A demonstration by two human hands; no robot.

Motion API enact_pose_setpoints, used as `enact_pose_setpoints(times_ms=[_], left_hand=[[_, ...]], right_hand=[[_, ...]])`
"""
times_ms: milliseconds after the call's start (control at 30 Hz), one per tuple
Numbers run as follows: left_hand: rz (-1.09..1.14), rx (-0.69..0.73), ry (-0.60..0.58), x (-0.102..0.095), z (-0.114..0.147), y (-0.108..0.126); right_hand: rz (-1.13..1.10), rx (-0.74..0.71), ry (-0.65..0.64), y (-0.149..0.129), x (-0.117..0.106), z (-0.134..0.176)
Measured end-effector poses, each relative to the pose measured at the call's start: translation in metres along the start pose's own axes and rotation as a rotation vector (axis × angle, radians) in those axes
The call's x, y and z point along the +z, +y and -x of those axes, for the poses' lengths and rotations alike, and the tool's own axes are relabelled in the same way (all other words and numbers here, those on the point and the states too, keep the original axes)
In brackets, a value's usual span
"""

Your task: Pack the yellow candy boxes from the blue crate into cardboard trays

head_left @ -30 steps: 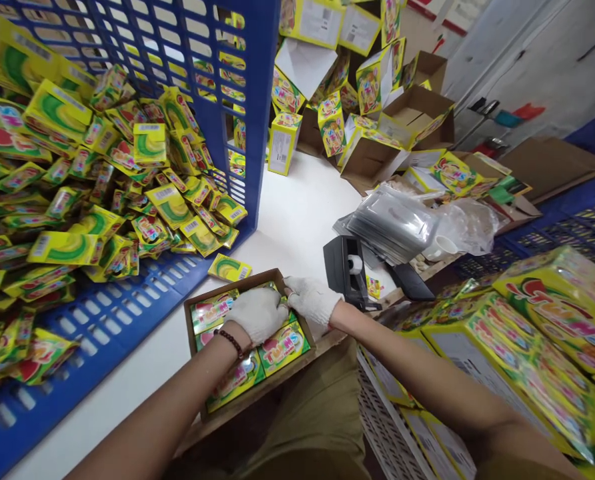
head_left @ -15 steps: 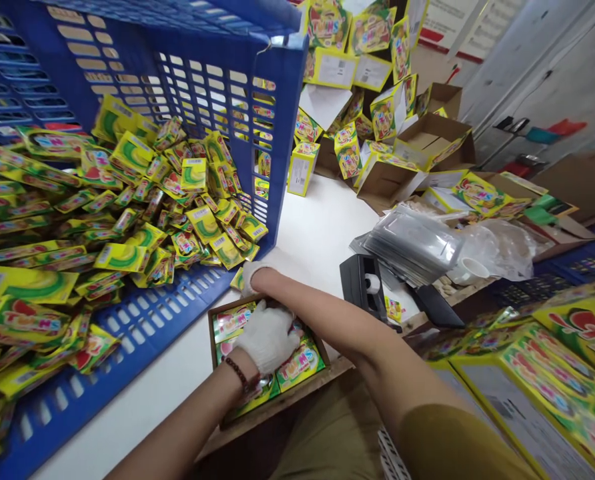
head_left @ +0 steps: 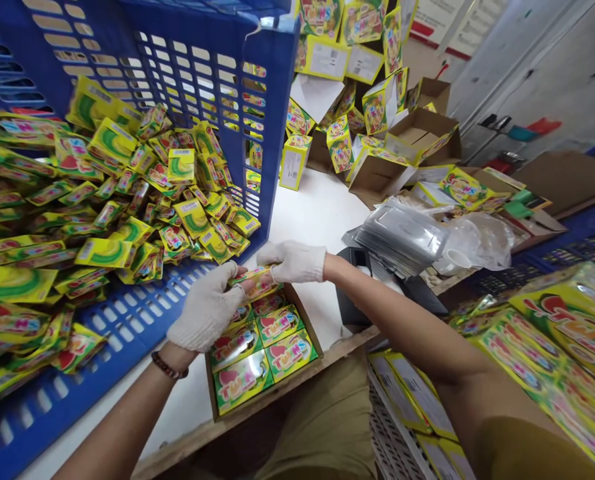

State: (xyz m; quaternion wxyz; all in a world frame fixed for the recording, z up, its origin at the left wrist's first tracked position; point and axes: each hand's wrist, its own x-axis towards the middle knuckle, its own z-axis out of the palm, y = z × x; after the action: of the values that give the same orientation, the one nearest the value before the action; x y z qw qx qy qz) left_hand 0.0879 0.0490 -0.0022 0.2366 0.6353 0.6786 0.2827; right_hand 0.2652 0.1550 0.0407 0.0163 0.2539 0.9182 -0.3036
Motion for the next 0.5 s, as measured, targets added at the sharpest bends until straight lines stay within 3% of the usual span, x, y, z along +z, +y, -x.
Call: enact_pose_setpoints(times_ms=[100,200,367,500], left_hand=[[-0.048,-0.022,0.093,0.014,0.013,-0.001],[-0.255,0.098,0.021,0.023,0.03,-0.005],[-0.461,0.147,-0.183,0.03,0.045,-0.014],[-0.515,0.169,-0.159,0.03,0.043,-0.013]], right_hand=[[0.174,0.185,0.06,0.002,0.012,0.013],[0.245,0.303,0.029,0.001,0.026,0.017],[0.347,0.299,0.03,-0.005,0.05,0.004],[0.295,0.278,0.084,-0.001,0.064,0.0]])
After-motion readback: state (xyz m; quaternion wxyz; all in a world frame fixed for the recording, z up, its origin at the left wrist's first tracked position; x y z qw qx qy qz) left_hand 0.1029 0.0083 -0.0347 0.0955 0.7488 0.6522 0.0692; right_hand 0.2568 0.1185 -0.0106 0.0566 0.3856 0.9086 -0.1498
